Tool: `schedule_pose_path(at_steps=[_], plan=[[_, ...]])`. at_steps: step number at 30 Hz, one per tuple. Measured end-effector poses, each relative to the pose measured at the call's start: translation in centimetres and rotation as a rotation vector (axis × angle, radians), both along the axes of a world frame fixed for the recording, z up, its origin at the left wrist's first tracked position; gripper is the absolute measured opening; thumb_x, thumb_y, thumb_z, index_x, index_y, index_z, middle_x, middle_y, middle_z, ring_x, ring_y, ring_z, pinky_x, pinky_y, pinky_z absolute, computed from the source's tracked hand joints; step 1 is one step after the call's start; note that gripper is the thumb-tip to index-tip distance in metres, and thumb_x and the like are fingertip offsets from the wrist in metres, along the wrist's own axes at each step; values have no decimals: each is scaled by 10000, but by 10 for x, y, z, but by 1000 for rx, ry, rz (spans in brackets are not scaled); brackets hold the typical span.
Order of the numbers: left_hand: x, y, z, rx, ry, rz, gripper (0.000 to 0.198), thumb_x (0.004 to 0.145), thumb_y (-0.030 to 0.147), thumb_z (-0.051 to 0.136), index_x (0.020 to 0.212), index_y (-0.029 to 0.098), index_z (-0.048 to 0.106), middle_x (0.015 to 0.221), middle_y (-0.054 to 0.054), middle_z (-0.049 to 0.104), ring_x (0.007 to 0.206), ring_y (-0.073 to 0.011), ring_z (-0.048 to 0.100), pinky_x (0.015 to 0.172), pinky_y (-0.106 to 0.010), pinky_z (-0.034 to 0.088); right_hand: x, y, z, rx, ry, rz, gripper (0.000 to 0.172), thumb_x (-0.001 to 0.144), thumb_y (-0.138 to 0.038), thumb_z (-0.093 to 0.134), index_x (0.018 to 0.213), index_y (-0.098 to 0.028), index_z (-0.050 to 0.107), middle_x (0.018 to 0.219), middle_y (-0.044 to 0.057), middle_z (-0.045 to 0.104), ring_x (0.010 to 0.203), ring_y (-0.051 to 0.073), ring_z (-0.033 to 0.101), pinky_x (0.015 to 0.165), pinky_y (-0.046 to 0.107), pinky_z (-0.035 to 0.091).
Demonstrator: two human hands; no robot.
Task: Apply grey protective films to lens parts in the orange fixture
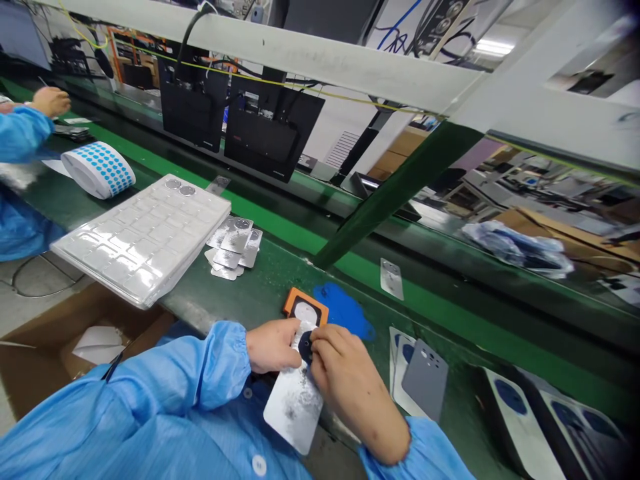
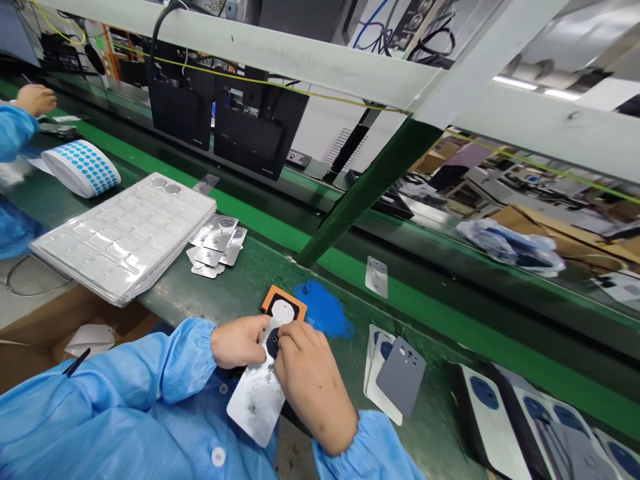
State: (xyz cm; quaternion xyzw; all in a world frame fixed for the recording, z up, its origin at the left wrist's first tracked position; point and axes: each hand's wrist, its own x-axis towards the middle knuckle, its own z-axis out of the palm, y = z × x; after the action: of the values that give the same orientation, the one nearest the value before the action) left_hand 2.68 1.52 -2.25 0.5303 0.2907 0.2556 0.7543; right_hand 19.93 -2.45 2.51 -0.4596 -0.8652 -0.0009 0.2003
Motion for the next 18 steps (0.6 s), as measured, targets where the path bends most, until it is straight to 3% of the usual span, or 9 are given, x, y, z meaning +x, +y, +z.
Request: schedule_pose_path(at_steps=[3,6,11,18], plan=[[1,-4,0,-61,-108,-56,387,537,35,510,910,132,471,702,37,439,592,-68,428,484,-168,279,4,1,16,-42,35,45,108,880,-122,509,820,-153,593,1043,66,601,1016,199,527,848,372,424],[0,-4,0,-115,-151,-30,449,526,29,515,962,128,483,736,31,467,626,-78,465,515,-170,330,5,-8,23,-53,-9,89,96,873,-165,551,934,-173,624,1154,55,591,1128,214,507,930,394,410],[-1,-3,7,-60,-43,11,513,551,45,515,1060,111,523,768,14,500,639,-82,470,517,-173,336,-2,-22,9,102,-90,65,121,890,-147,543,953,-160,645,1137,60,624,1154,260,510,918,446,385],[0,-7,14,-30,-60,-26,578,535,21,489,1106,104,523,790,0,504,704,-95,469,553,-177,326,-6,-30,-5,97,-184,74,111,898,-104,510,896,-106,621,1108,107,616,1175,292,490,973,513,340]])
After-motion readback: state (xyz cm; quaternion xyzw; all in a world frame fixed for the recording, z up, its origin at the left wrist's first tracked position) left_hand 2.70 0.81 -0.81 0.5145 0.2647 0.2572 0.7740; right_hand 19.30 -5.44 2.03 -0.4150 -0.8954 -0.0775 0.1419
